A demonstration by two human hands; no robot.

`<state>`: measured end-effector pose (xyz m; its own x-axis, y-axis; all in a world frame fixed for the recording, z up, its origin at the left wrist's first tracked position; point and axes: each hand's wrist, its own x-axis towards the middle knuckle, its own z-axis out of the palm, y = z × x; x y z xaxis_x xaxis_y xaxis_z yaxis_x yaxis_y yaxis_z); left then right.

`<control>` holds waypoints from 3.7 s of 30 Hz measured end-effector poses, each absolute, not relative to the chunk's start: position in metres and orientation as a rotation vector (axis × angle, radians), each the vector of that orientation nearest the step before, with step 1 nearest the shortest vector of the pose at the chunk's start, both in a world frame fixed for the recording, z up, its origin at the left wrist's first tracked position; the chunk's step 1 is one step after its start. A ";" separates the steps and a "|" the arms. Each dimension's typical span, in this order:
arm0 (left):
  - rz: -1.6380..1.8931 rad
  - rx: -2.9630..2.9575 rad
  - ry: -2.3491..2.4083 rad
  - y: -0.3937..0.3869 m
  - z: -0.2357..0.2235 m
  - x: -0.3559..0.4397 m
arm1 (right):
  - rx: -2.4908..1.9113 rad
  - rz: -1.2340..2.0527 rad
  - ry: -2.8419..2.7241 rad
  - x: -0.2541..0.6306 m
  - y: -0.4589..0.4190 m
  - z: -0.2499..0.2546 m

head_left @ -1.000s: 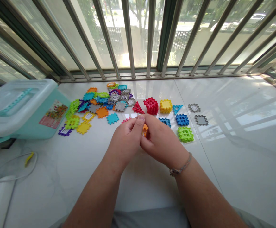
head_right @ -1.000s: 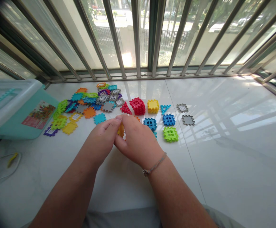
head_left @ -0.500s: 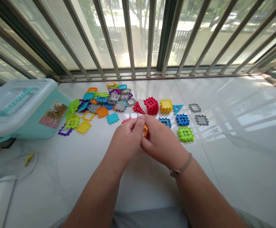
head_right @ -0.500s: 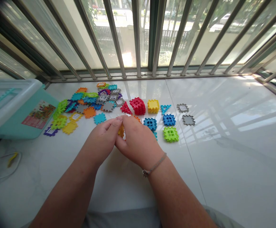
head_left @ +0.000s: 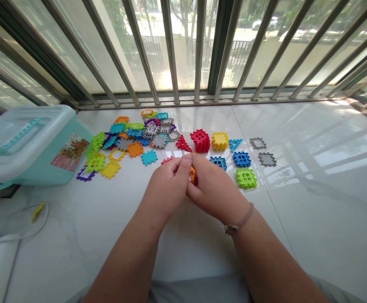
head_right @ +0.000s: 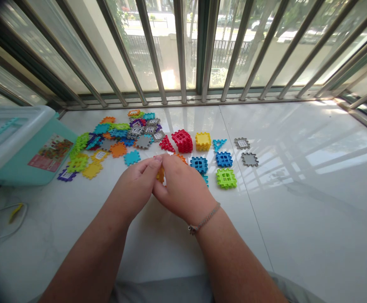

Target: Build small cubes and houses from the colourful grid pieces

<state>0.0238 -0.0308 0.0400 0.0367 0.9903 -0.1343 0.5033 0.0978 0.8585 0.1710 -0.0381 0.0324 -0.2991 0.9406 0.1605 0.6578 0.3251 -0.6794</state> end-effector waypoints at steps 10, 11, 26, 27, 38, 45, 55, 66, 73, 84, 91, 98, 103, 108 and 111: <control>0.753 1.536 1.591 -0.031 0.042 0.024 | -1.411 0.691 -2.059 0.171 -0.038 0.032; 0.750 1.541 1.594 -0.031 0.042 0.024 | -1.416 0.687 -2.064 0.170 -0.038 0.032; 0.739 1.613 1.610 -0.031 0.043 0.024 | -1.462 0.652 -2.111 0.170 -0.038 0.034; 0.739 1.617 1.611 -0.031 0.042 0.024 | -1.465 0.655 -2.113 0.170 -0.038 0.034; 0.733 1.620 1.611 -0.032 0.044 0.023 | -1.460 0.649 -2.114 0.170 -0.037 0.034; 0.728 1.635 1.621 -0.032 0.043 0.023 | -1.471 0.647 -2.120 0.170 -0.038 0.034; 0.704 1.674 1.645 -0.033 0.044 0.024 | -1.486 0.640 -2.145 0.170 -0.037 0.034; 0.701 1.683 1.644 -0.033 0.045 0.024 | -1.456 0.625 -2.131 0.170 -0.038 0.032; 0.704 1.674 1.640 -0.033 0.045 0.024 | -1.465 0.637 -2.136 0.170 -0.037 0.033; 0.706 1.654 1.622 -0.033 0.045 0.023 | -1.461 0.614 -2.143 0.170 -0.038 0.032; 0.776 1.613 1.541 -0.035 0.046 0.022 | -1.437 0.536 -2.111 0.171 -0.039 0.032; 0.870 1.597 1.466 -0.035 0.045 0.022 | -1.452 0.369 -2.030 0.173 -0.040 0.034; 0.938 1.558 1.435 -0.036 0.044 0.022 | -1.388 0.347 -1.974 0.173 -0.039 0.034; 1.040 1.387 1.312 -0.034 0.041 0.023 | -1.267 0.314 -1.864 0.174 -0.039 0.035; 1.025 1.192 1.173 -0.034 0.039 0.024 | -1.182 0.264 -1.827 0.174 -0.039 0.036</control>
